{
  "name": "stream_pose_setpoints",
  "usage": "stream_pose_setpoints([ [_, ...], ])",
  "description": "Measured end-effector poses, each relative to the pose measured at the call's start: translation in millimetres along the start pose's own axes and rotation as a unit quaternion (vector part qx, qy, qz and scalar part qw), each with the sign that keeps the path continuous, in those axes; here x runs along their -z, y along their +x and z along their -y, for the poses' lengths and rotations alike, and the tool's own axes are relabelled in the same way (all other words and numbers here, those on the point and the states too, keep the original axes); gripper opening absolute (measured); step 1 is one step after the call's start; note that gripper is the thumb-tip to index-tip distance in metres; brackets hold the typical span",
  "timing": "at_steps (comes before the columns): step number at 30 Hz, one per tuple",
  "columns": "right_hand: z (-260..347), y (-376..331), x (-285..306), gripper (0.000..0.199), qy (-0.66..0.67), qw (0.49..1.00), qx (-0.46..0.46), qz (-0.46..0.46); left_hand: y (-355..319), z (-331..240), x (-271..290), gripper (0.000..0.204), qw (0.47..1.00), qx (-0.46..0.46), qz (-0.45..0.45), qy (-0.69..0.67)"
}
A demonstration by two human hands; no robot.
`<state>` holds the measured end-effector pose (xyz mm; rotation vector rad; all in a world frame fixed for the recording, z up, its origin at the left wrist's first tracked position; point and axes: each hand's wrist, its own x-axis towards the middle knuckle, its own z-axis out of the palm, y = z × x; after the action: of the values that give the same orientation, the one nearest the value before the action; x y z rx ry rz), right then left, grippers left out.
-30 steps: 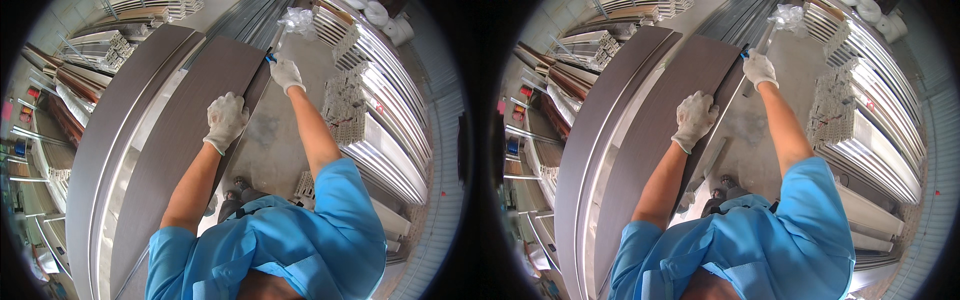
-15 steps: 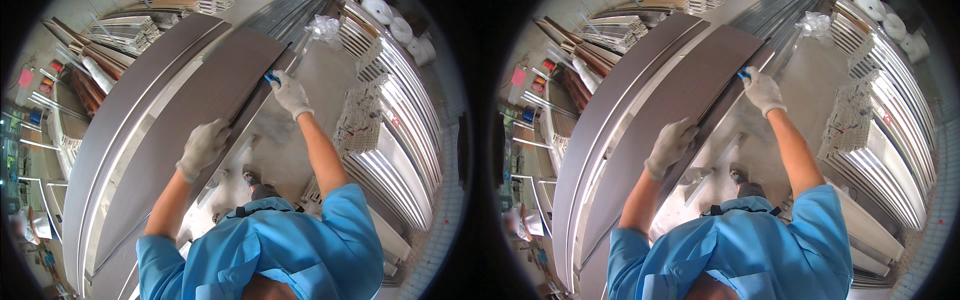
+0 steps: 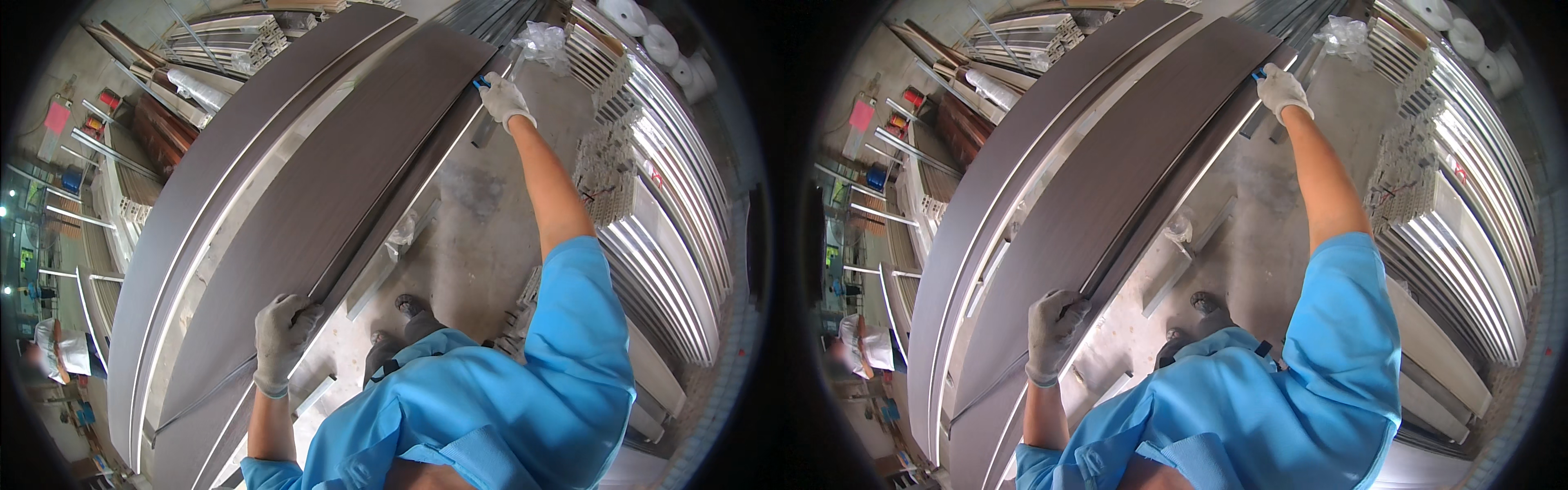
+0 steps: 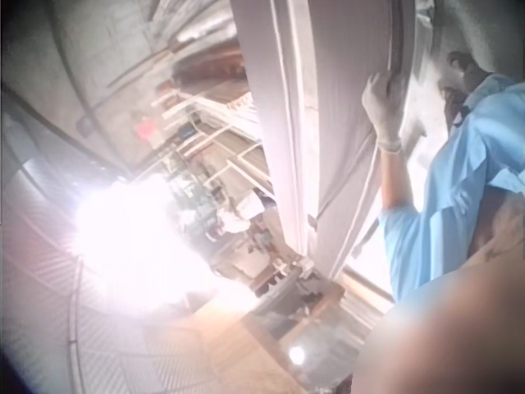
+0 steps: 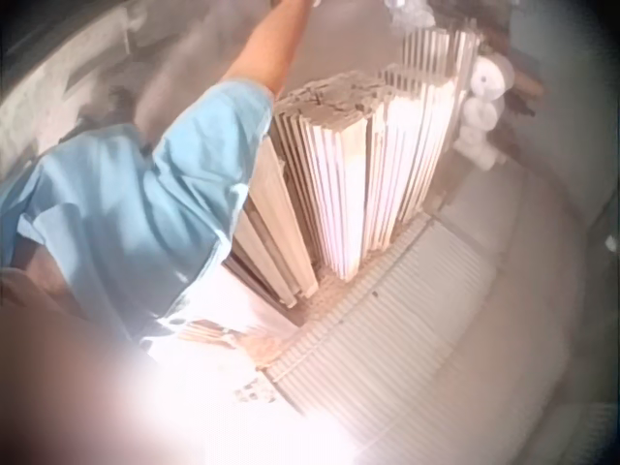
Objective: The person repeatedly picks up long rectangular panels, uses a blue utility knife to trim a strip along one edge, then stacks the trimmed panel with others. The cycle of pick, trim, and stack is repeated multiple times.
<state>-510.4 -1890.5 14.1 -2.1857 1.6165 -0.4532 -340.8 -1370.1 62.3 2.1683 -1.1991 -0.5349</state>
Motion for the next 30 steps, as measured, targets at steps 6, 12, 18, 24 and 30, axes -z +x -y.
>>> stream_pose_setpoints([
  [6, -15.5, 12.0, -9.2, 0.040, -0.061, 0.989, 0.101, -0.089, 4.4, 4.7, -6.9, 0.018, 0.972, -0.107, -0.042, 0.204],
  [12, -2.8, 1.5, -3.2, 0.037, 0.043, 0.999, -0.011, -0.005, 8.3, 24.5, -4.3, 0.015, 0.961, -0.204, -0.018, 0.187],
  [18, 27.9, -75.0, -15.8, 0.031, 0.035, 0.999, 0.034, -0.022, 16.7, 38.5, -0.3, 0.014, 0.958, -0.254, 0.019, 0.132],
  [24, 71.1, -208.3, -39.4, 0.030, 0.077, 0.985, 0.154, -0.028, 21.5, 44.5, -5.6, 0.017, 0.953, -0.270, 0.012, 0.135],
  [30, 132.7, -358.5, -74.0, 0.033, 0.122, 0.964, 0.234, -0.012, 25.1, 49.4, -11.5, 0.021, 0.947, -0.290, 0.004, 0.139],
])
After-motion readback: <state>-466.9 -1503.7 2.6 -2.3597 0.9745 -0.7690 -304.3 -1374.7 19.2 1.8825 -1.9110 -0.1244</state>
